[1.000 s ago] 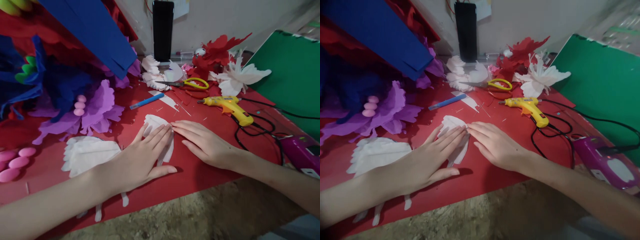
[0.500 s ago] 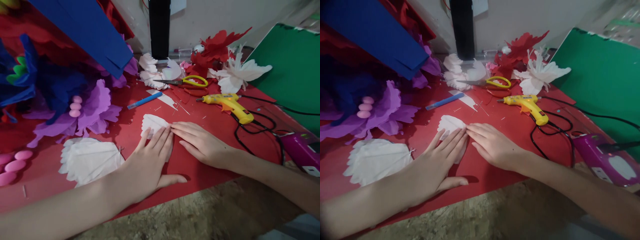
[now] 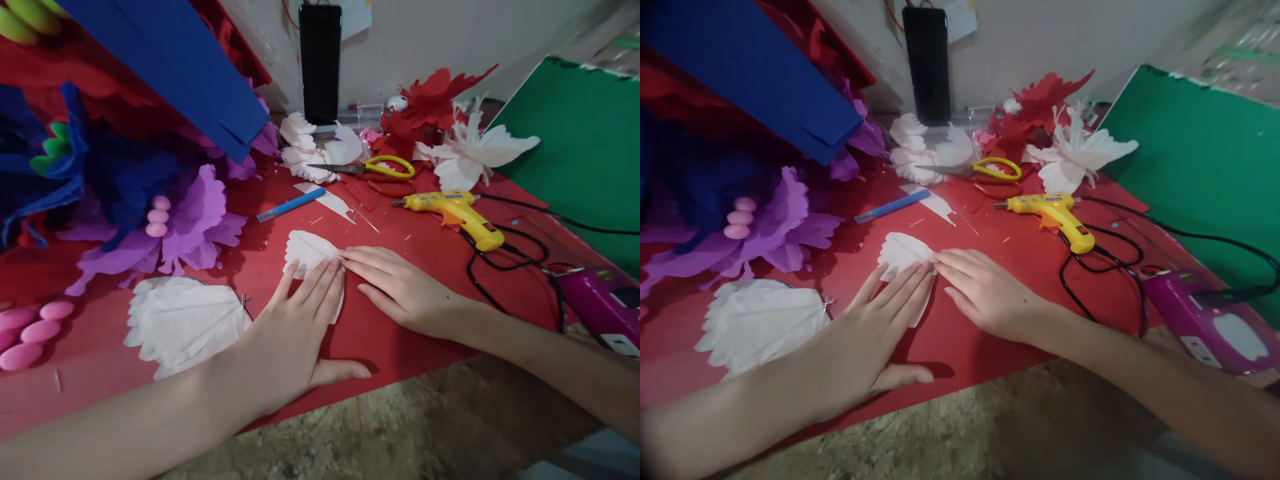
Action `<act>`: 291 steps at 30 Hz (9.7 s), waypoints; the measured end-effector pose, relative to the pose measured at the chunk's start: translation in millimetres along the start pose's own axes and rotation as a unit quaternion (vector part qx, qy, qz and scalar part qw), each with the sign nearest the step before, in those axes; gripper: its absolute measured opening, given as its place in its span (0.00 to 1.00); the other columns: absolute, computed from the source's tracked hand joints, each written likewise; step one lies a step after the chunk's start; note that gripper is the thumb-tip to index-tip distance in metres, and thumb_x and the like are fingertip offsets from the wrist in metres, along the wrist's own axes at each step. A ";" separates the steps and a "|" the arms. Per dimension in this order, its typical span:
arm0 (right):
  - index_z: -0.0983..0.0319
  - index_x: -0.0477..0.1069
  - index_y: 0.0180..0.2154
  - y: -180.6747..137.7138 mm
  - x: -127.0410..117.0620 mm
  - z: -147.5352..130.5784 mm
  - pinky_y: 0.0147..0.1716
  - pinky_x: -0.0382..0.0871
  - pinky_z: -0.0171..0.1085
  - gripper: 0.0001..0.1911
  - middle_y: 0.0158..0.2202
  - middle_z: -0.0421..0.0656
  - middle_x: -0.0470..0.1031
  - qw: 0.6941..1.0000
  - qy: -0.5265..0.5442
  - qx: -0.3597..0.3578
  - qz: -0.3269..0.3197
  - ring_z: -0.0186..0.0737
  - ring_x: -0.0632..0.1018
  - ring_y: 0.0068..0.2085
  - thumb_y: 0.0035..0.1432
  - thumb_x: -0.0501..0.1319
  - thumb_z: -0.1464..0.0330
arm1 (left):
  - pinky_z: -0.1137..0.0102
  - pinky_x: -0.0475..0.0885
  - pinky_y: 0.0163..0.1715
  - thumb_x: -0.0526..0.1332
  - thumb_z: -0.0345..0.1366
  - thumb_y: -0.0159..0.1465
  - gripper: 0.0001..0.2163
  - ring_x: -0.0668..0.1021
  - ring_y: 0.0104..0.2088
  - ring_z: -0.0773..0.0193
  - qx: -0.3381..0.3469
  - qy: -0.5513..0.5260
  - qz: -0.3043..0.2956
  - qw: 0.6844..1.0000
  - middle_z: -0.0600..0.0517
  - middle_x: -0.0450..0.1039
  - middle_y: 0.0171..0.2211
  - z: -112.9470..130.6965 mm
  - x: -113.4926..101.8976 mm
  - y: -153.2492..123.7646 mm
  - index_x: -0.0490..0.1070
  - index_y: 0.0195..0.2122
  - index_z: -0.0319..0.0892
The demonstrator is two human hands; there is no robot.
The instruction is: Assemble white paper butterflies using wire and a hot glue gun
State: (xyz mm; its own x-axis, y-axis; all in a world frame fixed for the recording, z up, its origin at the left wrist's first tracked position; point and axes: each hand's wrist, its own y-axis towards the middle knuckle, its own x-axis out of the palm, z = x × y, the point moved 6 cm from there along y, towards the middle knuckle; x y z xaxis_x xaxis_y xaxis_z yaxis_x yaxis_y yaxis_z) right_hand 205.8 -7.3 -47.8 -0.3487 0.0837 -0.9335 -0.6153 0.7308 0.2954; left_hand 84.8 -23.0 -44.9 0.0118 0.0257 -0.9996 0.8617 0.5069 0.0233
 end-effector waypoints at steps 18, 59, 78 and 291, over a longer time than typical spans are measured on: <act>0.70 0.67 0.51 0.1 -2.4 -2.1 0.54 0.67 0.43 0.21 0.54 0.50 0.67 1.000 -0.013 -0.013 0.012 0.39 0.68 0.55 0.63 0.45 0.69 | 0.49 0.56 0.57 0.36 0.60 0.63 0.41 0.57 0.62 0.46 0.011 -0.034 -0.014 0.999 0.33 0.47 0.62 6.4 2.4 -15.3 0.51 0.61 0.24; 0.66 0.69 0.32 -2.0 -33.3 -36.5 0.33 0.68 0.35 0.02 0.30 0.42 0.74 0.970 -0.068 -0.122 0.201 0.33 0.71 0.32 0.54 0.59 0.76 | 0.69 0.75 0.43 0.51 0.24 0.62 0.11 0.78 0.41 0.62 0.043 -0.166 0.177 0.969 0.46 0.77 0.41 -26.6 -24.3 1.0 0.71 0.41 0.35; 0.67 0.70 0.38 19.9 -9.2 -19.0 0.36 0.68 0.36 0.12 0.38 0.46 0.73 0.991 -0.086 -0.064 0.083 0.37 0.72 0.38 0.61 0.54 0.65 | 0.62 0.70 0.52 0.58 0.32 0.61 0.15 0.73 0.52 0.56 0.005 -0.113 0.108 0.988 0.40 0.70 0.52 -40.3 -15.7 1.7 0.69 0.49 0.32; 0.61 0.74 0.23 35.8 -36.3 -4.2 0.21 0.64 0.25 0.07 0.22 0.38 0.72 0.853 0.407 0.319 0.072 0.26 0.71 0.23 0.43 0.65 0.64 | 0.83 0.57 0.16 0.61 0.34 0.55 0.09 0.63 0.19 0.77 -0.175 -0.571 0.129 0.792 0.59 0.66 0.16 -60.7 -40.1 0.5 0.73 0.20 0.37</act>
State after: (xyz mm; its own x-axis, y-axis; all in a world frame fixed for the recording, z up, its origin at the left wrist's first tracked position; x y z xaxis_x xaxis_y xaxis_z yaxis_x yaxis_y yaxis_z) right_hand 193.4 13.0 -2.5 -0.9235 -0.1042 -0.3692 -0.1047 0.9943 -0.0187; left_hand 54.0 28.5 -3.9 0.7875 -0.5271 -0.3195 0.5647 0.8247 0.0314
